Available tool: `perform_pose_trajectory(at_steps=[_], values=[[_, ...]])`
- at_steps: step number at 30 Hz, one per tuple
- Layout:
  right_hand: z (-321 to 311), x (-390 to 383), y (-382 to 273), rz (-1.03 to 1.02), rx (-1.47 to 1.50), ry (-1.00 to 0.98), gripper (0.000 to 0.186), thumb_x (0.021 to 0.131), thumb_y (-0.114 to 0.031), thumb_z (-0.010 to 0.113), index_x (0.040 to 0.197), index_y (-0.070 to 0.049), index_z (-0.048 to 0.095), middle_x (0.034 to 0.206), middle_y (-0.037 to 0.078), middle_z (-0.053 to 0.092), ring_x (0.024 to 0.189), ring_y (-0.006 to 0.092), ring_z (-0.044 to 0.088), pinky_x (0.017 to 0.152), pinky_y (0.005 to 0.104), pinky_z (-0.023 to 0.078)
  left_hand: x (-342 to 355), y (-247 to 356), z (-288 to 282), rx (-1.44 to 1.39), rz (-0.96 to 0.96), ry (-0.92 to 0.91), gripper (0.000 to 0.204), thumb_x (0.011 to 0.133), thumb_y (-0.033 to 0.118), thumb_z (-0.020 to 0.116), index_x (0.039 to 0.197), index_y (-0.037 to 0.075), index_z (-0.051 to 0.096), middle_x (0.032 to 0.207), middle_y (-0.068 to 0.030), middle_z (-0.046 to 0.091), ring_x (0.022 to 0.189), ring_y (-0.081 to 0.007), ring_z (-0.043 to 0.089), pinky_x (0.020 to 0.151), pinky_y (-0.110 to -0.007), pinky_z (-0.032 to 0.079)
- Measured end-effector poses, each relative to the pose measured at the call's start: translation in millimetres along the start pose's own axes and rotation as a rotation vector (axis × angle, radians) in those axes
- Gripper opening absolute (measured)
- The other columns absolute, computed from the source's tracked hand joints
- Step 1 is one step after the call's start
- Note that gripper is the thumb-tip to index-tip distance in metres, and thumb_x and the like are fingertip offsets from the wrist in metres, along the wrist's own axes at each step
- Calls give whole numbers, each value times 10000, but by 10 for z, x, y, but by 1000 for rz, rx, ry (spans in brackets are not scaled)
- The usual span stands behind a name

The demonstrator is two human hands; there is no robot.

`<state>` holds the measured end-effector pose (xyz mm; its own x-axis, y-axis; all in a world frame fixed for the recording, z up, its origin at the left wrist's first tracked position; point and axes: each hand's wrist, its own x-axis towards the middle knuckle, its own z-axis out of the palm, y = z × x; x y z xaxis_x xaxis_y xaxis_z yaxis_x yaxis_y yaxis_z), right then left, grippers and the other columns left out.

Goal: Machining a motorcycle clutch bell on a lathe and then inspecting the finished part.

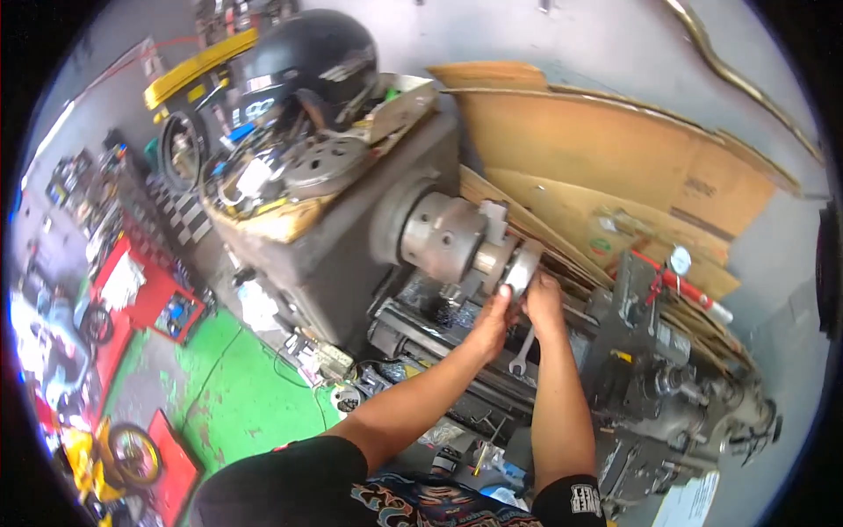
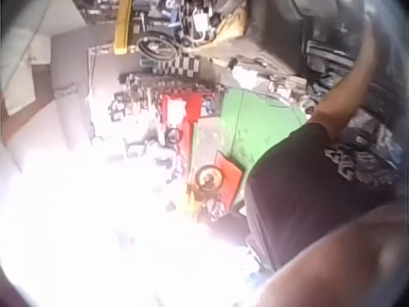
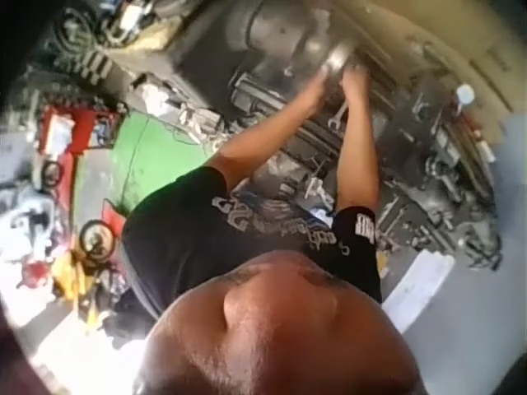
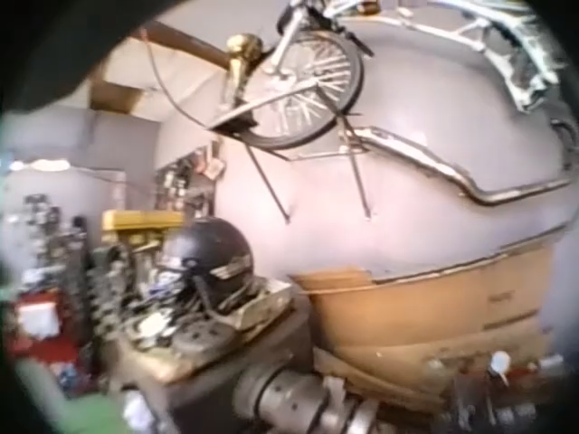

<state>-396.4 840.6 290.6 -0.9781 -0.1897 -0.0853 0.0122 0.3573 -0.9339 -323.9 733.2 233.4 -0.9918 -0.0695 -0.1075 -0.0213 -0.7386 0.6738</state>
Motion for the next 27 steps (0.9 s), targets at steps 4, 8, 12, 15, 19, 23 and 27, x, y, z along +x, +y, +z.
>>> perform_pose_trajectory(at_steps=[4,8,12,15,19,23,27], values=[[392,-130,-221,-767,60,414,402,1026,-348,450,891,-60,696,698,41,604,513,101,469,462,264,352,20,-72,-184,171,200,83,775,873,636,696,1281,-11,567,1083,-120,637,988,-154,587,800,-255,418],[339,-197,-222,-737,71,317,315,994,-277,467,935,-46,672,746,67,626,573,151,516,522,289,402,133,-64,-189,231,262,11,813,871,620,708,1307,-44,535,1061,-123,609,992,-160,569,806,-250,417],[283,-228,-246,-677,74,248,220,952,-182,490,994,-27,640,808,101,656,653,218,579,601,322,468,167,-109,-107,193,247,-25,846,869,605,718,1329,-74,508,1086,-132,594,1006,-168,558,826,-257,419],[192,-213,-280,-662,84,205,193,931,-135,501,1023,-18,624,840,118,671,694,251,610,641,339,501,181,-27,-119,140,227,-31,867,868,597,724,1342,-92,493,1118,-140,588,1020,-175,552,844,-266,421],[-329,-93,-284,174,653,-622,200,898,-42,526,1080,-24,608,938,115,671,715,162,596,601,266,462,112,98,-71,35,70,-241,868,867,592,728,1376,-65,479,1199,-158,602,1049,-198,558,909,-284,402],[148,-128,-107,-413,358,-31,169,934,-79,517,1058,-34,624,877,88,658,651,119,556,531,244,402,64,-14,12,34,158,-90,839,868,592,728,1384,-24,485,1256,-155,601,1108,-209,556,961,-321,380],[-23,-141,-206,-308,356,-166,171,944,-72,514,1063,-32,629,866,77,653,644,102,551,522,233,391,101,-38,-221,64,111,-94,820,870,591,726,1400,15,482,1300,-139,590,1163,-208,540,991,-352,364]])
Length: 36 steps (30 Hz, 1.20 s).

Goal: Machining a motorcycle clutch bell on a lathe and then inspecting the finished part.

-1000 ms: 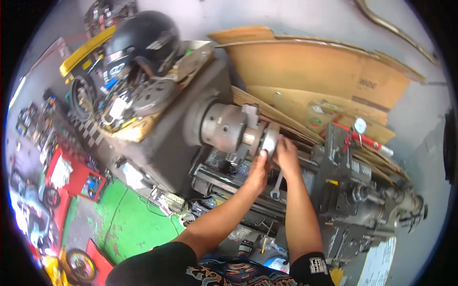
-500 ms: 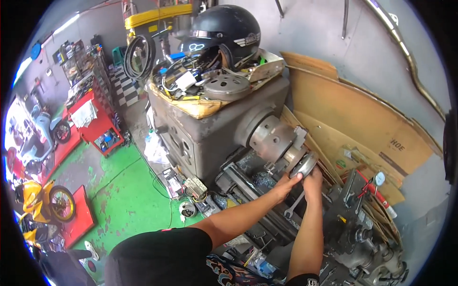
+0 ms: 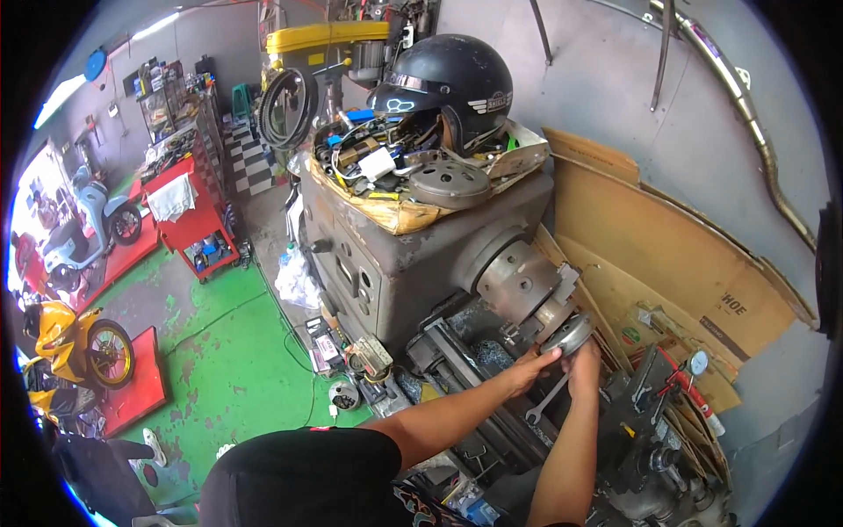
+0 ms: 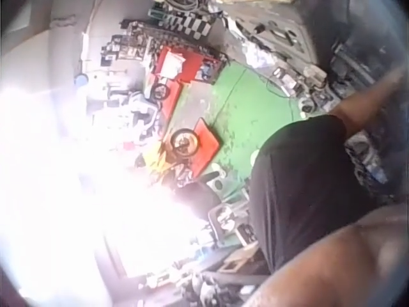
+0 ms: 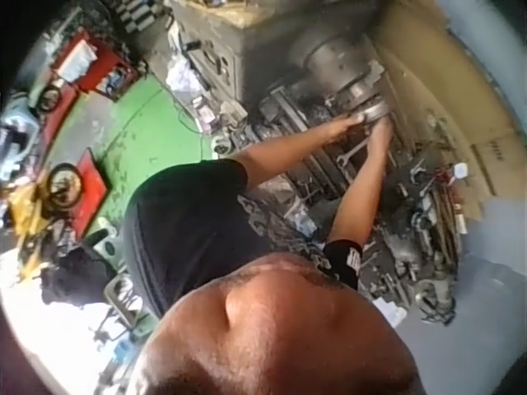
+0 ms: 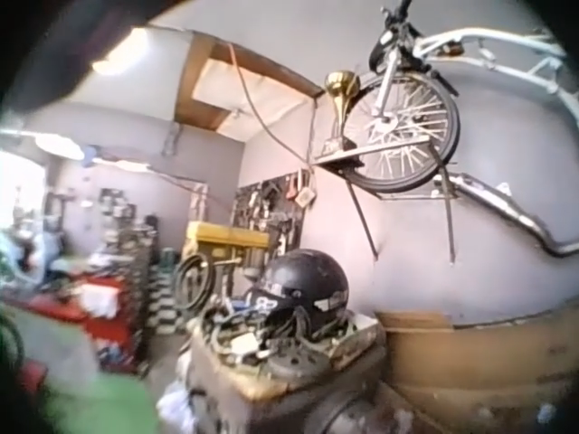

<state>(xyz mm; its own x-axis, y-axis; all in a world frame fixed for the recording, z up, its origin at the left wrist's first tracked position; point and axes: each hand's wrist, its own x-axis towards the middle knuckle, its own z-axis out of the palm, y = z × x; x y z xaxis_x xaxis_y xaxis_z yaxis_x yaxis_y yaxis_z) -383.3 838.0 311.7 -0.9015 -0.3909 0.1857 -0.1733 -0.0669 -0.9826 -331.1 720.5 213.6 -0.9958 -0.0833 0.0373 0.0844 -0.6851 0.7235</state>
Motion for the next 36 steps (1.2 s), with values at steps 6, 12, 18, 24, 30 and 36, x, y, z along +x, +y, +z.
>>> perform_pose_trajectory(at_steps=[6,12,18,24,30,36], values=[[269,-85,-36,-33,65,211,191,978,-151,490,995,-45,648,748,45,619,551,94,510,469,233,346,-11,67,16,20,-108,-101,811,876,594,719,1423,49,470,1374,-114,548,1238,-197,505,1011,-394,352],[94,-18,-81,182,-124,90,202,979,-178,497,983,-48,650,726,50,625,539,95,519,461,234,351,1,-4,-38,-12,-100,-36,800,877,596,718,1420,60,474,1355,-93,566,1209,-193,534,1008,-394,357],[-95,28,140,348,-19,50,188,966,-152,518,1035,-36,648,784,75,640,576,106,545,476,238,366,49,-28,-39,-36,-132,-138,804,874,591,725,1423,62,472,1330,-90,583,1191,-191,548,1004,-396,365],[225,-105,23,-3,46,82,355,949,-112,532,1299,-55,564,1088,104,642,846,107,590,625,222,430,-66,72,-266,25,-156,-48,788,880,551,737,1430,58,462,1295,-78,607,1190,-189,550,991,-384,371],[259,56,112,-261,-20,367,182,955,-188,536,1019,-59,648,820,73,628,608,114,510,498,247,378,-14,35,-98,45,-177,-126,715,875,501,759,1415,115,494,1241,-62,634,1151,-193,567,964,-372,390],[283,-30,176,-394,-43,405,228,963,-227,540,964,-39,669,735,70,638,544,147,512,474,284,390,-36,92,-79,-37,-135,-116,558,915,404,738,1326,82,541,1140,-78,638,1070,-171,596,897,-333,440]])
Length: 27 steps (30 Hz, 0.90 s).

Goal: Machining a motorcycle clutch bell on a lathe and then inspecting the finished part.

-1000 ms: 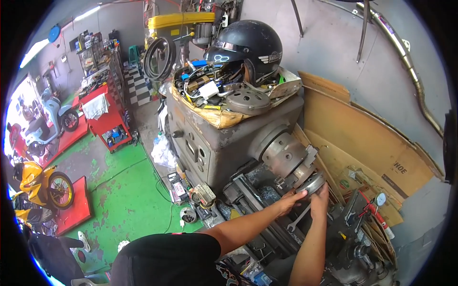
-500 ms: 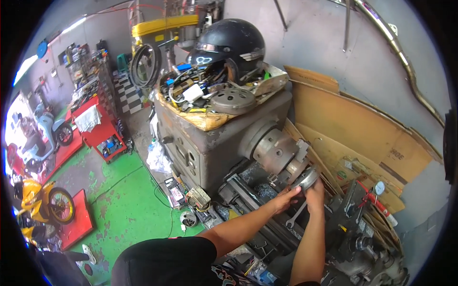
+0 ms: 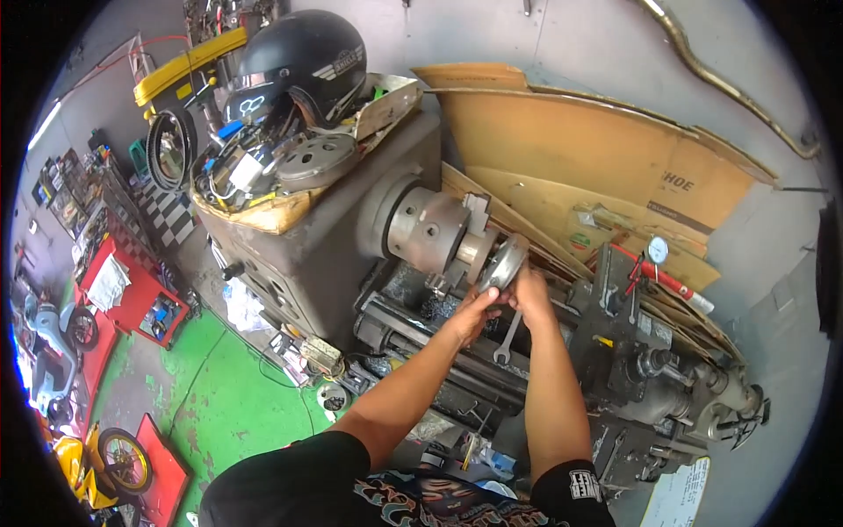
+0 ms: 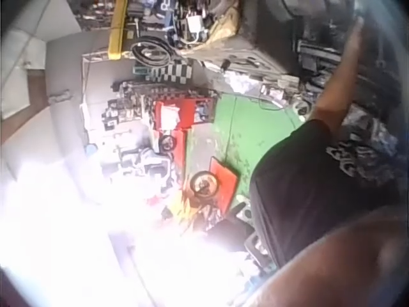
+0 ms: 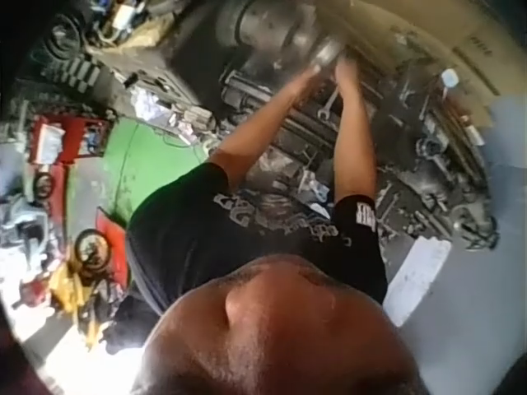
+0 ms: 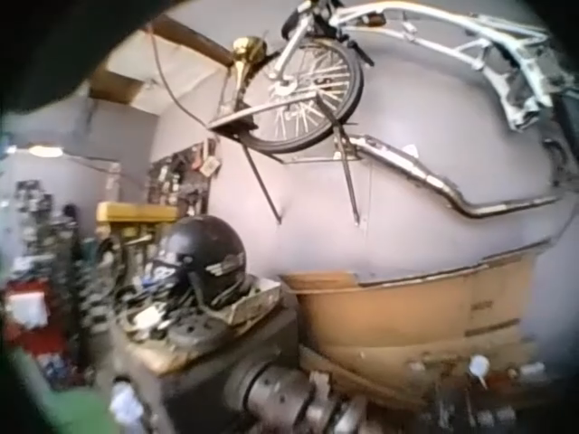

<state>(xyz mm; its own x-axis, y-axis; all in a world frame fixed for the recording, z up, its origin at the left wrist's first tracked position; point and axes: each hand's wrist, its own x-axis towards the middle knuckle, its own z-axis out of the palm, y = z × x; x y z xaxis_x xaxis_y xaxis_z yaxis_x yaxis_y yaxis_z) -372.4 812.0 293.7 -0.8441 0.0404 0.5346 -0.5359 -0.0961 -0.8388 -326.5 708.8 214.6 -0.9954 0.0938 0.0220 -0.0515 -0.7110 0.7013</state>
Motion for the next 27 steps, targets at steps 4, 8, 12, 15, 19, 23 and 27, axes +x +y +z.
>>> perform_pose_trajectory(at_steps=[4,8,12,15,19,23,27], values=[[-83,-22,-58,101,-39,-119,256,971,-223,538,1075,-10,636,829,92,662,630,190,570,534,318,445,-58,18,-53,-9,7,26,549,917,393,737,1323,78,544,1132,-79,644,1051,-170,603,894,-326,451],[-178,74,-53,253,-127,-241,289,976,-224,539,1142,3,608,891,102,673,677,213,600,561,333,471,-74,35,-76,3,13,44,538,920,392,733,1316,78,552,1133,-77,650,1040,-169,609,897,-325,459],[-291,226,11,551,-329,-428,303,981,-233,546,1177,-4,575,936,100,672,689,220,601,552,330,466,-19,70,-39,33,22,12,527,921,400,726,1305,78,562,1140,-76,655,1037,-168,612,902,-325,464],[-186,150,31,390,-231,-333,287,987,-237,536,1158,-13,588,910,94,670,684,195,597,554,302,454,0,70,-67,-46,-6,-17,509,917,371,730,1299,73,569,1154,-78,639,1034,-163,594,895,-317,442],[-48,18,71,179,-106,-201,270,994,-242,522,1131,-25,606,876,86,668,676,162,591,557,264,437,0,33,-59,-79,-8,-19,509,922,390,718,1296,77,574,1165,-74,645,1032,-165,604,900,-321,449],[-109,42,232,225,-123,-224,253,1001,-235,523,1129,-33,607,874,95,667,684,165,596,579,264,453,-1,42,-15,-102,-4,-29,495,929,404,706,1288,87,581,1145,-66,653,1019,-167,619,897,-323,463],[-348,104,402,690,-351,-481,230,1009,-206,548,1163,-39,584,920,135,668,721,223,621,643,322,524,-7,41,96,-155,-23,-88,434,934,357,712,1265,101,595,1068,-55,644,979,-164,618,869,-306,463]])
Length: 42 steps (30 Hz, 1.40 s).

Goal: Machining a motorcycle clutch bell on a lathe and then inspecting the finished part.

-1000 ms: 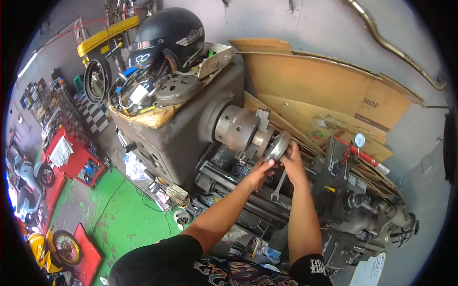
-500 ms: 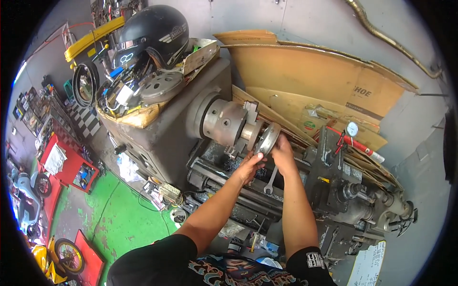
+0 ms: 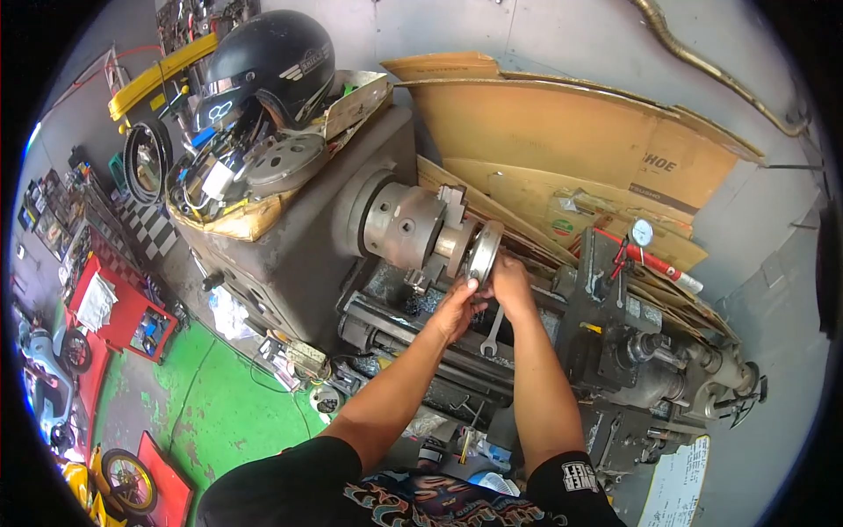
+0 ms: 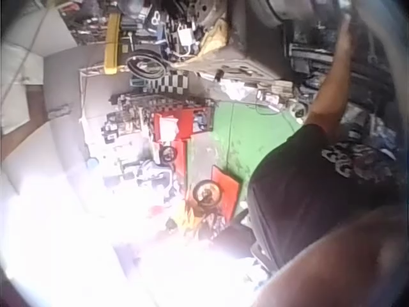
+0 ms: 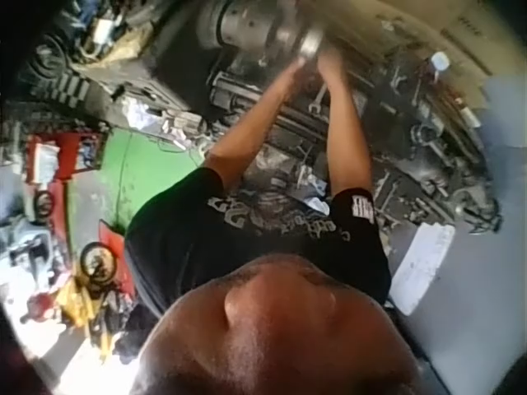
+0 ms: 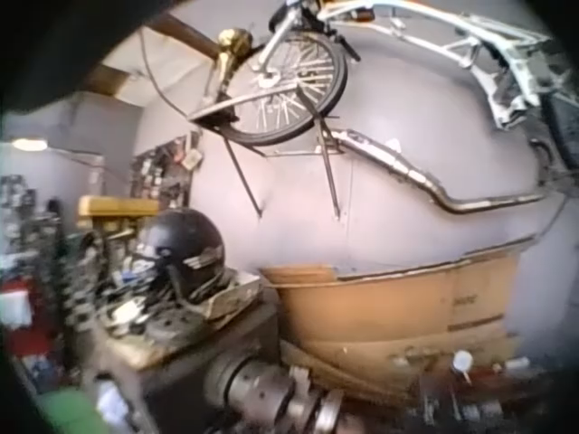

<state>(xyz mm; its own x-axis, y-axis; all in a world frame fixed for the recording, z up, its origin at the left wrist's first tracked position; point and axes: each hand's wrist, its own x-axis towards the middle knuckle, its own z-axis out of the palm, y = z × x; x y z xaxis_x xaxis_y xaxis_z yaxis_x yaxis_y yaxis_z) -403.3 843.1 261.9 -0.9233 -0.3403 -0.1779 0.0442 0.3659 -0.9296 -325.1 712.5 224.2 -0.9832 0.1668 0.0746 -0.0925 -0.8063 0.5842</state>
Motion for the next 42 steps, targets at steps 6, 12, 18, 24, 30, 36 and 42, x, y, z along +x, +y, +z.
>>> perform_pose_trajectory(at_steps=[6,12,18,24,30,36,42], values=[[126,-446,-656,-433,204,240,245,990,-130,595,1210,-23,578,1016,175,676,787,230,640,662,323,545,-10,-8,-57,0,8,76,414,955,363,683,1267,105,596,1091,-55,658,974,-165,631,849,-309,487],[24,-413,-638,-122,30,135,299,959,-49,593,1253,-12,553,1046,158,672,801,198,624,680,293,516,-44,50,18,20,29,64,429,969,407,659,1270,107,603,1141,-66,678,964,-172,651,849,-322,500],[118,-367,-476,-265,203,196,283,979,-104,598,1243,-10,565,1045,134,680,805,221,638,700,306,530,-22,31,-64,-5,55,63,415,965,400,667,1253,105,616,1117,-60,685,956,-167,654,840,-315,507],[-156,-181,-420,70,10,-43,275,983,-111,606,1229,4,563,1066,140,670,821,226,646,669,306,532,-7,38,-119,-8,45,23,398,970,404,663,1228,104,633,1093,-48,688,935,-156,653,829,-308,506],[111,-271,-393,-612,222,329,236,987,-159,592,1141,20,600,986,144,677,752,223,641,670,311,526,-36,16,-14,-34,62,109,394,975,402,657,1232,104,632,1088,-45,687,920,-153,651,827,-304,505],[57,-370,-632,-81,188,189,267,996,-239,575,1053,15,636,854,123,670,656,205,610,624,318,511,-19,69,58,-2,55,53,444,969,438,657,1255,101,616,1102,-45,683,924,-151,646,820,-298,501],[230,-340,-458,-503,445,421,222,1014,-217,573,1015,-5,637,769,68,639,622,159,560,571,281,464,-3,15,51,30,83,110,501,969,493,643,1271,94,609,1107,-45,681,926,-152,645,807,-287,499]])
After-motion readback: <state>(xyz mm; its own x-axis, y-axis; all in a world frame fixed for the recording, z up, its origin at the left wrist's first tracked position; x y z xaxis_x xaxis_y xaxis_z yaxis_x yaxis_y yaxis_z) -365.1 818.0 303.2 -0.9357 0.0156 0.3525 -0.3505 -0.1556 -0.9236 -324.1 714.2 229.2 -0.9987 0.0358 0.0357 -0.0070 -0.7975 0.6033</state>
